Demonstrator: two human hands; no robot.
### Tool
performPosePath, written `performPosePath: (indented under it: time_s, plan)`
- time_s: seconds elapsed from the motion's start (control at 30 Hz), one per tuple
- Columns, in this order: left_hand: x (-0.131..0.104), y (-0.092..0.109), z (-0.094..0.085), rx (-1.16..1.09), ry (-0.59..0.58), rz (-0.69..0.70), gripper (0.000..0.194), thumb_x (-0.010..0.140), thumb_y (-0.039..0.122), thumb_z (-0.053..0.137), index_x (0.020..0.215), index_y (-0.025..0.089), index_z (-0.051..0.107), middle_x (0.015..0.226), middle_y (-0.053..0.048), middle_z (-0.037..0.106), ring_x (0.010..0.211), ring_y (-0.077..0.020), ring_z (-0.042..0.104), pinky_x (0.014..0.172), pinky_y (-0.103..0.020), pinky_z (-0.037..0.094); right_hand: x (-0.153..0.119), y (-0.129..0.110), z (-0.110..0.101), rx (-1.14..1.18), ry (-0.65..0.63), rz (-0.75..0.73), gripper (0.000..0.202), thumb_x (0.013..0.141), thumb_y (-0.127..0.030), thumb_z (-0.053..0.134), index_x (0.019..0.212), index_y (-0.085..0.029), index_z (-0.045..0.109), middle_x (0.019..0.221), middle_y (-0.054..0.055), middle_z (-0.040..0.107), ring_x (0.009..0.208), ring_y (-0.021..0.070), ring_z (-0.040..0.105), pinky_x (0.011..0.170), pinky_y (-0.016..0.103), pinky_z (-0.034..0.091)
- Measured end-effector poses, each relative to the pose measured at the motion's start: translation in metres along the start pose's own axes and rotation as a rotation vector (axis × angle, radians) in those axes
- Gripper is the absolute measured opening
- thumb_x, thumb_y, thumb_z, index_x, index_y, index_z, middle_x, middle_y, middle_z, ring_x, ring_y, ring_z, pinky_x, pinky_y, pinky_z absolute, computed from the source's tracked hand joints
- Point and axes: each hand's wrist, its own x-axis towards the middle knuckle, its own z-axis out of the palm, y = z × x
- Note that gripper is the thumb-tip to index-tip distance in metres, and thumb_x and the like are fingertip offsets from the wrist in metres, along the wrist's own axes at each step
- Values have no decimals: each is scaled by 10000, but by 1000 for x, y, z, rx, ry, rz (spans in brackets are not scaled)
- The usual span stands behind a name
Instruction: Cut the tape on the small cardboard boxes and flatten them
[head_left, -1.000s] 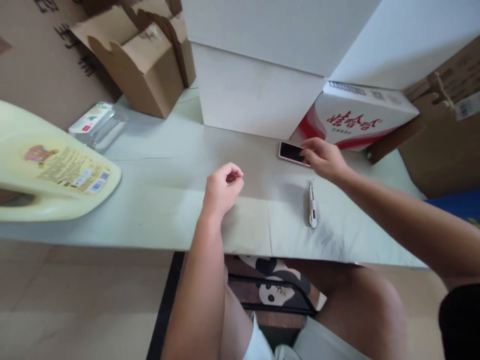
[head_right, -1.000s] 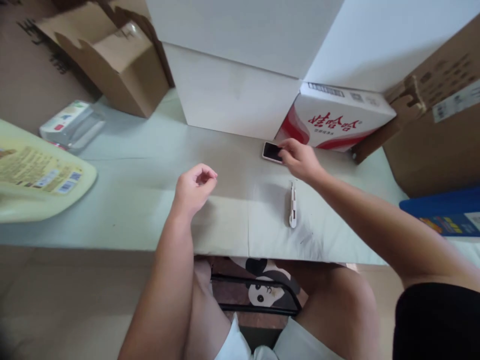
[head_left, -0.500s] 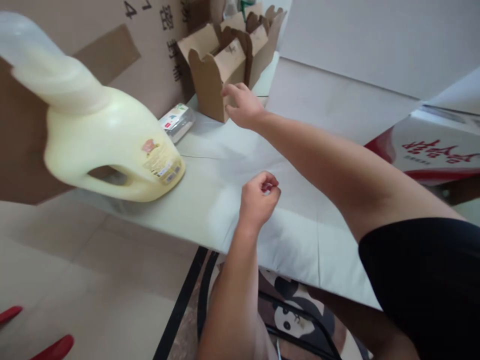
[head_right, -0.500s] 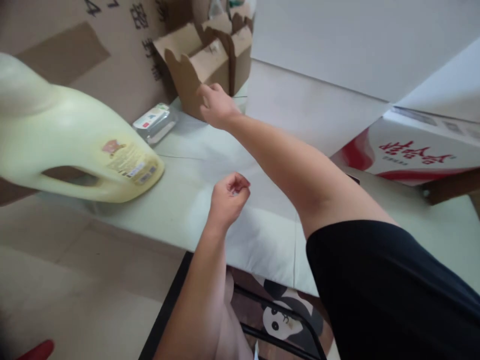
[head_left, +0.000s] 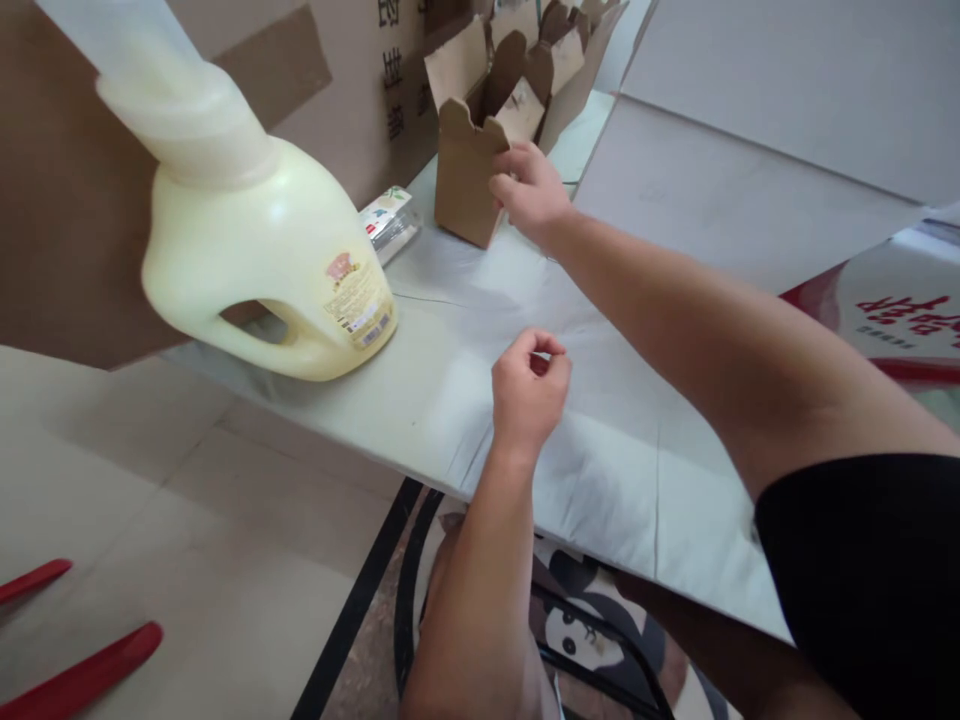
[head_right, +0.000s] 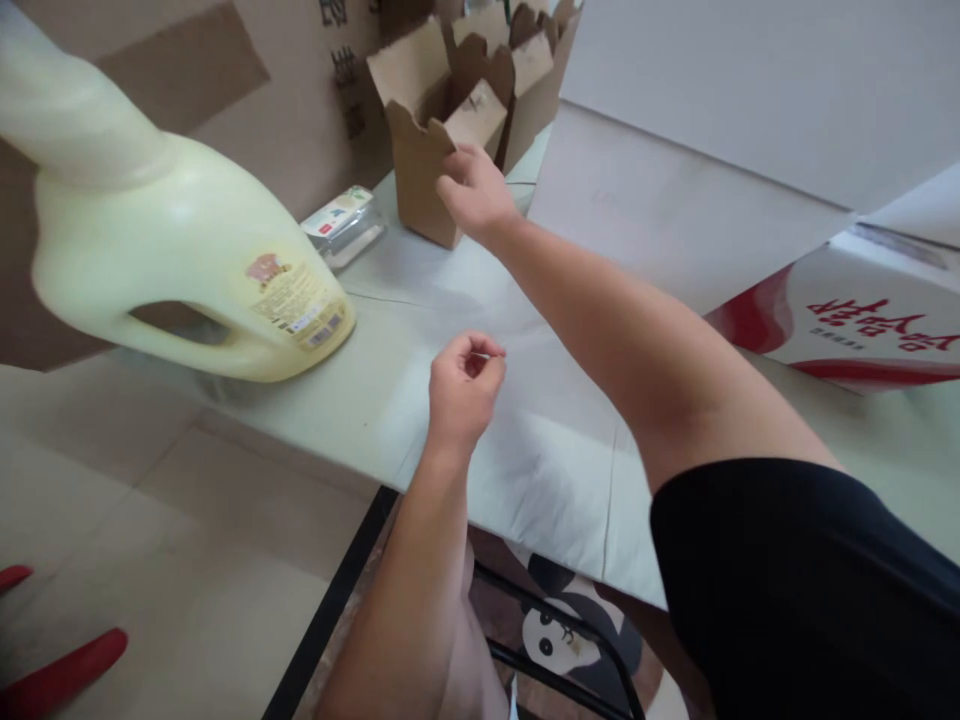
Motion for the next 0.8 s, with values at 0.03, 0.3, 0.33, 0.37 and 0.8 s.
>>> performPosePath:
  time_s: [0.03, 0.3, 0.33, 0.37, 0.8]
  plan:
    - [0, 1, 1, -18, 46, 12, 124, 785, 109, 545, 740, 224, 529, 700, 30, 574, 598, -101, 500, 618, -259, 442, -20, 0, -9, 22, 47, 47, 169, 928, -218, 512, 1068, -227, 607, 1167, 23, 601, 1028, 205, 709, 851, 369, 630]
    - [-1, -2, 4, 131, 589, 142, 163, 899, 205, 346, 977, 241, 485, 1086, -44, 567, 1079, -178, 556, 938, -318, 461, -211, 56, -88, 228, 453, 59, 324, 797, -438, 706, 807, -261, 434, 841, 27, 625, 734, 184, 614, 670, 365, 562]
    - [1, -4, 4, 137, 627, 127, 202, 916, 212, 327, 1041, 248, 482, 1167, -49, 556, 1168, -192, 529, 993, -343, 445, -237, 63, -97, 283, 514, 23, 402, 751, -448, 749, 789, -268, 391, 847, 22, 629, 729, 183, 609, 646, 356, 542]
    - [3, -5, 3, 132, 623, 98, 237, 931, 217, 315, 1100, 258, 476, 1208, -49, 552, 1210, -196, 515, 1018, -357, 442, -263, 68, -106, 318, 576, -20, 455, 705, -450, 789, 791, -274, 378, 831, 12, 625, 729, 186, 604, 627, 349, 521]
    - [9, -25, 76, 91, 187, 106, 486, 988, 406, 184, 1326, 287, 512, 1386, -68, 626, 1300, -194, 594, 1016, -356, 494, -440, 66, -166, 108, 778, 26, 264, 677, -450, 716, 587, -271, 544, 1156, 37, 779, 549, 264, 615, 442, 434, 371]
